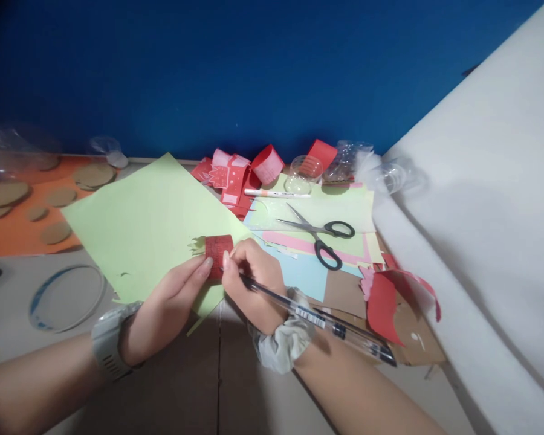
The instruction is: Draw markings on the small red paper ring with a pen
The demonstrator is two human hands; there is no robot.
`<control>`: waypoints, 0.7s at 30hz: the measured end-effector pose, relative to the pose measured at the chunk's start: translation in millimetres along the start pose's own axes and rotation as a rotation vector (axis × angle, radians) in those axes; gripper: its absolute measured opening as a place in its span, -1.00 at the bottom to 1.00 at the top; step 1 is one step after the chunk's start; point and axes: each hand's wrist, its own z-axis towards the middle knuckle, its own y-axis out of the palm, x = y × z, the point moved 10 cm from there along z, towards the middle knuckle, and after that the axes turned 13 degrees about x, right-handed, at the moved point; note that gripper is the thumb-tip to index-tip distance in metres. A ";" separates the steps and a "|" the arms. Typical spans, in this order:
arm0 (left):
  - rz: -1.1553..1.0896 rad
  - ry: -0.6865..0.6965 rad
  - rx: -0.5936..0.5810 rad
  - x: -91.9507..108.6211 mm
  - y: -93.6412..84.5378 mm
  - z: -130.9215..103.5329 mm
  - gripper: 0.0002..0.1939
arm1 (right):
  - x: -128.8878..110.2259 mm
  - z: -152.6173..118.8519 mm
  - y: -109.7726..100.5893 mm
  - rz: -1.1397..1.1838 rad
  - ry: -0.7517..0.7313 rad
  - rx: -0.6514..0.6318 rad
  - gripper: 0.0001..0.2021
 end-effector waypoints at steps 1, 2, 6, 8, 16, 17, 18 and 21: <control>-0.003 0.002 0.001 0.0 -0.1 -0.2 -0.69 | -1.1 -0.1 0.7 -0.001 -0.011 -0.008 -0.79; -0.004 0.003 0.005 0.1 -0.4 -0.3 -0.69 | -2.7 -0.2 1.7 -0.002 -0.027 -0.020 -0.78; -0.015 0.002 -0.013 -0.2 1.1 -0.4 -0.69 | -6.5 -0.8 4.8 -0.018 -0.067 -0.052 -0.75; -0.016 0.001 -0.016 -0.5 1.4 0.2 -0.70 | -4.0 -0.6 3.1 -0.028 -0.042 -0.033 -0.77; -0.029 -0.019 -0.025 -0.6 1.6 0.5 -0.69 | -4.8 -2.0 6.1 -0.030 -0.077 -0.086 -0.76; -0.030 -0.020 -0.027 -0.8 1.8 0.4 -0.69 | -4.7 -1.9 6.2 -0.028 -0.077 -0.089 -0.76; -0.033 -0.021 -0.028 -0.8 2.1 0.4 -0.69 | -4.1 -1.5 5.6 -0.028 -0.072 -0.081 -0.76; -0.051 -0.015 -0.027 -0.3 2.4 0.9 -0.68 | -2.9 -0.1 2.6 -0.035 -0.053 -0.041 -0.77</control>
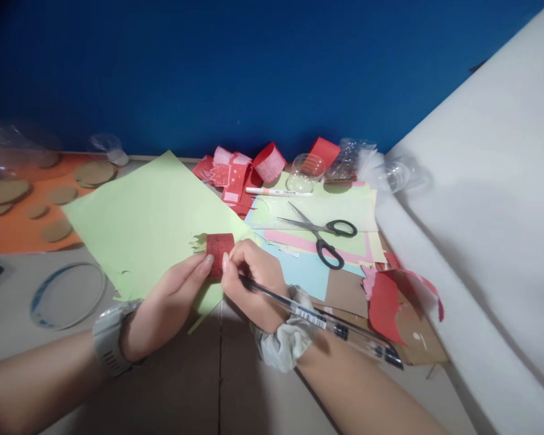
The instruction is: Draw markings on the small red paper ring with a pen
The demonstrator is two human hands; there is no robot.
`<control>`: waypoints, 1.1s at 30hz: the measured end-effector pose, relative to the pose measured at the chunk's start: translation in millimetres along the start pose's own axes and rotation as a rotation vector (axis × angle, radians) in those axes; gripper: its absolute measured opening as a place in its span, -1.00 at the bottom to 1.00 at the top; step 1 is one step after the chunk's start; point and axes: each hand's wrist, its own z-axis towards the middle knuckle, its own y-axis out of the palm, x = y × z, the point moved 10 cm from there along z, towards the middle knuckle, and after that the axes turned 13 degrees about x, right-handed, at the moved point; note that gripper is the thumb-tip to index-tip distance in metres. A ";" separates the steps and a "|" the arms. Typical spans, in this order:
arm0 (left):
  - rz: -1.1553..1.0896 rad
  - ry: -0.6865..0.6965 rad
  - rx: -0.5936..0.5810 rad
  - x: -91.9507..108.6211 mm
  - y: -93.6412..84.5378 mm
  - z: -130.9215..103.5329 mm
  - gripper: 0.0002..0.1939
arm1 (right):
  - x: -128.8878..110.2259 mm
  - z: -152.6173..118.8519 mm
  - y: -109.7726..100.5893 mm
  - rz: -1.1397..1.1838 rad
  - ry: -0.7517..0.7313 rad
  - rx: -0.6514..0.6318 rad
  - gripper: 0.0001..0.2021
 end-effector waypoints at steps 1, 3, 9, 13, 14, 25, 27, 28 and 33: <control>0.000 0.003 0.000 0.3 0.1 0.3 -0.68 | -0.5 0.1 0.2 -0.002 -0.002 -0.001 -0.77; 0.009 0.001 0.003 0.4 -0.2 0.8 -0.69 | -3.1 -0.7 3.5 -0.015 -0.025 -0.037 -0.76; 0.015 0.008 0.008 0.9 -1.5 0.3 -0.68 | -4.4 -2.4 5.0 -0.034 -0.057 -0.055 -0.77; 0.026 0.008 0.024 -0.8 -3.2 0.2 -0.68 | -2.7 -2.0 2.1 -0.028 -0.040 -0.013 -0.79; 0.025 0.009 0.026 -0.7 -3.4 0.4 -0.68 | -3.2 -1.7 1.9 -0.039 -0.045 -0.011 -0.79; -0.004 -0.005 0.022 0.2 -1.9 1.1 -0.69 | -6.5 -1.2 2.1 -0.075 -0.084 -0.019 -0.78; -0.008 -0.008 0.020 -0.3 -1.7 1.3 -0.70 | -7.5 -1.9 4.7 -0.089 -0.105 -0.049 -0.77; -0.010 -0.007 0.018 -0.3 -1.6 1.3 -0.70 | -8.3 -2.4 6.8 -0.097 -0.117 -0.074 -0.76; -0.021 -0.008 0.008 0.7 -2.2 0.2 -0.69 | -9.0 -2.1 8.0 -0.085 -0.119 -0.093 -0.76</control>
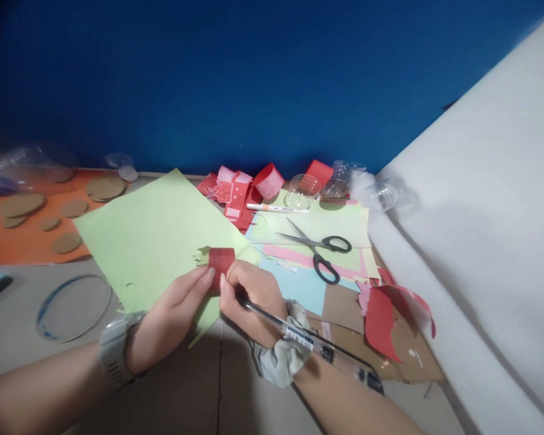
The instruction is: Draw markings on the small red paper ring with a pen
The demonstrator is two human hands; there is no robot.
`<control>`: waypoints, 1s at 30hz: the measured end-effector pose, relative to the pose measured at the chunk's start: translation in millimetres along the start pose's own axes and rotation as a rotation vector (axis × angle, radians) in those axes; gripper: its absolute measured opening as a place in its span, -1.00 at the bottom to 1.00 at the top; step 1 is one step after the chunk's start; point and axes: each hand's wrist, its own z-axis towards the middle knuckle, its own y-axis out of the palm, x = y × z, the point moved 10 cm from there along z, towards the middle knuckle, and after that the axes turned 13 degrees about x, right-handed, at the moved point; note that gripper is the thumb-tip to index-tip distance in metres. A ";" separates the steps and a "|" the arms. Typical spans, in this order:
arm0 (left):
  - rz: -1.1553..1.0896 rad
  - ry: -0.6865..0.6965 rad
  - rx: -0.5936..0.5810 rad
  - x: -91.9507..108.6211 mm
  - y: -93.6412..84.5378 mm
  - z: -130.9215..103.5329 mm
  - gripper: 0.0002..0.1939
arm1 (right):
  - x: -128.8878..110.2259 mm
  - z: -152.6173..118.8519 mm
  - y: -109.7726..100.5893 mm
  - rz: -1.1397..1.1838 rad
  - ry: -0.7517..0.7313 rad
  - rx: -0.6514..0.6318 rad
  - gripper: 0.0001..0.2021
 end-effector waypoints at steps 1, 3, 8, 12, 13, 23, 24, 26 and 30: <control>-0.001 -0.001 -0.001 0.0 0.1 -0.2 -0.69 | 0.0 0.2 -1.6 0.012 0.003 0.019 -0.76; 0.000 0.001 0.002 0.0 0.1 -0.3 -0.69 | 0.3 0.0 -3.1 0.023 0.004 0.038 -0.78; -0.013 0.014 0.014 0.6 -0.9 0.3 -0.69 | 0.8 -2.1 3.2 -0.032 -0.023 -0.029 -0.74; 0.004 0.019 0.026 0.6 -1.9 0.6 -0.69 | 0.2 -0.9 0.6 -0.014 -0.026 -0.003 -0.76; 0.013 0.019 0.032 0.6 -2.4 0.8 -0.69 | 0.2 -0.4 -1.0 -0.004 -0.021 0.013 -0.77; -0.024 -0.001 0.020 -2.0 -0.5 0.9 -0.69 | -2.4 0.2 1.3 -0.017 -0.043 -0.007 -0.75; -0.024 -0.003 0.020 -2.2 -0.5 0.8 -0.69 | -2.0 0.5 -0.1 -0.006 -0.036 0.009 -0.76; -0.020 -0.007 0.021 -2.4 -0.6 0.9 -0.70 | -1.3 0.7 -2.0 0.002 -0.028 0.029 -0.78; -0.032 0.001 0.020 -1.7 -0.3 2.2 -0.70 | -2.1 0.0 2.8 -0.028 -0.043 -0.026 -0.76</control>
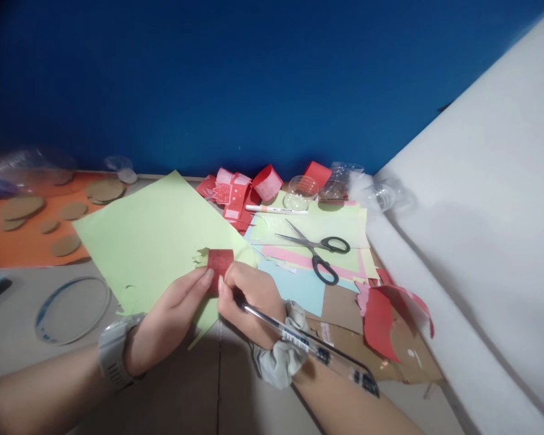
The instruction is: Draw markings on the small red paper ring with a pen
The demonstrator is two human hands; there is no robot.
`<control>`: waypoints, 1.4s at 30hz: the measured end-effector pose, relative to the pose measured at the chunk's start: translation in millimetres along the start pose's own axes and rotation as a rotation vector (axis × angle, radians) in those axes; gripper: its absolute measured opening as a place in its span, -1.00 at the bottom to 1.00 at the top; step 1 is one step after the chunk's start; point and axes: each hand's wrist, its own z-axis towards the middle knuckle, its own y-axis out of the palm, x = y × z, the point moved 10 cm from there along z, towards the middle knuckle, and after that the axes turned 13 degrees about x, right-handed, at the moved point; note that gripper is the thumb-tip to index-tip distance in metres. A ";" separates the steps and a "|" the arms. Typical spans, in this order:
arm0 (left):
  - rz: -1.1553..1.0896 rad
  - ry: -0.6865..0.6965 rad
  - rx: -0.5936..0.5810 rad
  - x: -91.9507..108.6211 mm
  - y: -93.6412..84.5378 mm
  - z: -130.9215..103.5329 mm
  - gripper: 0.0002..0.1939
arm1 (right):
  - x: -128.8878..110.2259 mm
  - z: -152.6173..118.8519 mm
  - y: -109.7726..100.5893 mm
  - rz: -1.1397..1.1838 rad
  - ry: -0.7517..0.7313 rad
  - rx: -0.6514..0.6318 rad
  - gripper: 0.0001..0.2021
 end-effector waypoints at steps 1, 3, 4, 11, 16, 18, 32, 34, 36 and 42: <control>-0.006 0.001 0.003 -0.3 -0.2 0.3 -0.70 | 0.0 -0.2 1.0 -0.005 -0.001 -0.011 -0.75; -0.016 0.006 0.006 -0.9 -0.3 0.1 -0.69 | 0.1 -0.2 0.1 0.011 0.007 0.001 -0.74; -0.020 0.008 0.010 -1.2 -0.7 -0.4 -0.69 | -0.2 -0.1 -2.2 0.037 0.012 0.027 -0.75; -0.190 0.045 0.007 10.8 -1.2 -4.1 -0.75 | -19.5 -0.5 -24.0 0.246 -0.113 0.230 -0.77; -0.162 0.089 0.008 13.5 -2.3 -1.7 -0.76 | -27.4 -0.6 -21.6 0.245 -0.159 0.200 -0.77; -0.087 0.089 0.041 10.1 -5.7 -1.4 -0.72 | -27.9 -1.1 -20.2 0.229 -0.166 0.190 -0.76; -0.063 0.061 -0.005 7.2 -1.4 -4.1 -0.70 | -26.2 0.1 -20.9 0.217 -0.128 0.204 -0.77; -0.050 0.068 0.002 7.2 -2.5 -3.8 -0.70 | -27.1 0.5 -22.0 0.217 -0.131 0.216 -0.77; -0.054 0.075 -0.002 8.6 -2.5 -4.1 -0.71 | -27.0 1.4 -23.0 0.216 -0.125 0.227 -0.77; -0.051 0.082 -0.011 11.9 -1.4 -4.2 -0.71 | -27.4 1.9 -21.7 0.236 -0.130 0.204 -0.76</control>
